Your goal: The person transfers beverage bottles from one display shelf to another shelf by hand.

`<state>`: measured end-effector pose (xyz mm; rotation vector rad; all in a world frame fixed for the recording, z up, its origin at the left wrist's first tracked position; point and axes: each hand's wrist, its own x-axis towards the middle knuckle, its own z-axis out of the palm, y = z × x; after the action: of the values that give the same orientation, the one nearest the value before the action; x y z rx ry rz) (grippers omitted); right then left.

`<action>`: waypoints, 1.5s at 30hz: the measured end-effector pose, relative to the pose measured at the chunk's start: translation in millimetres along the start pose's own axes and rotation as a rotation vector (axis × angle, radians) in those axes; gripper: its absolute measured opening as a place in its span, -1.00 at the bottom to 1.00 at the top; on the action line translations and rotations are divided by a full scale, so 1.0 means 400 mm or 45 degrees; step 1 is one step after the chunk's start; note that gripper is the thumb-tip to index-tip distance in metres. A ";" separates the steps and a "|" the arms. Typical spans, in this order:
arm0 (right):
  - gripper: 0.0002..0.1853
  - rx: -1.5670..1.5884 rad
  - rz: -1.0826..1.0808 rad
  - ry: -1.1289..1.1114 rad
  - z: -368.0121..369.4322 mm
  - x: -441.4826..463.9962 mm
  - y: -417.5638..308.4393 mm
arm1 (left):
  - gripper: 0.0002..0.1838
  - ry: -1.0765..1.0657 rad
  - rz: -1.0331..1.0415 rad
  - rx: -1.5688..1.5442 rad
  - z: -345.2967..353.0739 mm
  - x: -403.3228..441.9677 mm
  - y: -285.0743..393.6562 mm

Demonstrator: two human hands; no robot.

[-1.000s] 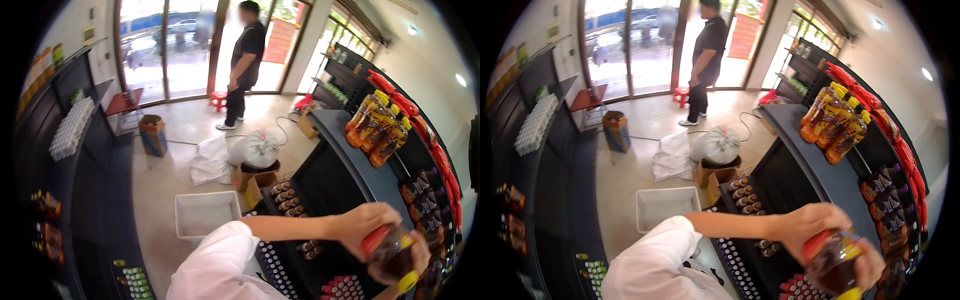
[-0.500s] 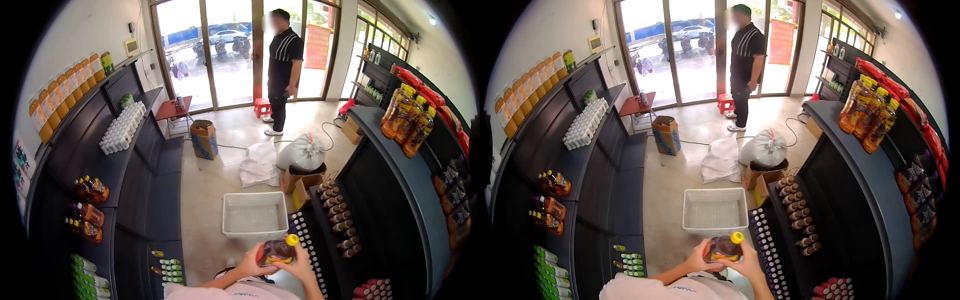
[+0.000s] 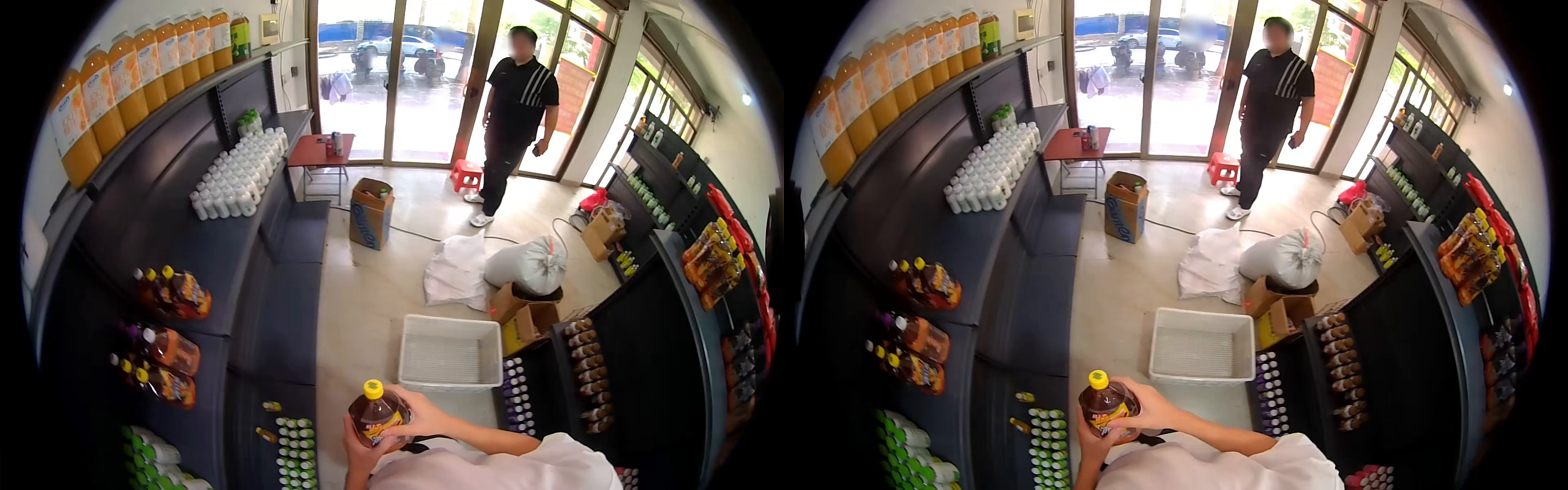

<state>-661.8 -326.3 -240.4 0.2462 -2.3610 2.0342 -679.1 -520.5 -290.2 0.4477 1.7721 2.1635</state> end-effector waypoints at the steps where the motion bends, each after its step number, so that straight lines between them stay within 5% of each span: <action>1: -0.09 -0.011 0.043 -0.042 0.017 0.040 -0.003 | -0.22 0.084 0.033 -0.070 -0.015 0.010 0.010; 13: -0.07 0.026 0.046 -0.056 -0.100 0.360 0.074 | -0.22 0.179 -0.053 -0.133 -0.070 0.331 -0.003; 18: -0.04 0.084 0.325 -0.145 -0.221 0.512 0.051 | -0.18 0.249 0.089 -0.057 -0.043 0.523 0.003; 19: -0.04 0.140 0.029 -0.054 -0.219 0.538 0.105 | -0.17 0.272 0.092 0.036 -0.064 0.554 -0.016; 21: 0.01 0.197 0.180 -0.048 -0.252 0.578 0.121 | -0.19 0.309 0.191 0.099 -0.068 0.623 -0.011; 28: -0.09 0.039 0.209 -0.398 -0.320 0.760 0.175 | -0.14 0.446 0.048 0.232 -0.087 0.737 0.082; 31: -0.14 0.115 0.134 -0.453 -0.280 0.852 0.201 | -0.11 0.472 0.118 0.458 -0.132 0.776 0.086; 37: -0.12 0.089 0.050 -0.486 -0.172 1.021 0.186 | -0.11 0.583 0.236 0.014 -0.291 0.850 0.027; 45: -0.05 0.024 -0.149 -0.502 -0.029 1.306 0.183 | -0.16 0.602 0.215 0.030 -0.526 0.983 0.092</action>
<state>-1188.3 -361.4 -250.7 0.8366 -2.4582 2.1141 -1125.6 -546.1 -275.4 0.0917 2.0611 2.5273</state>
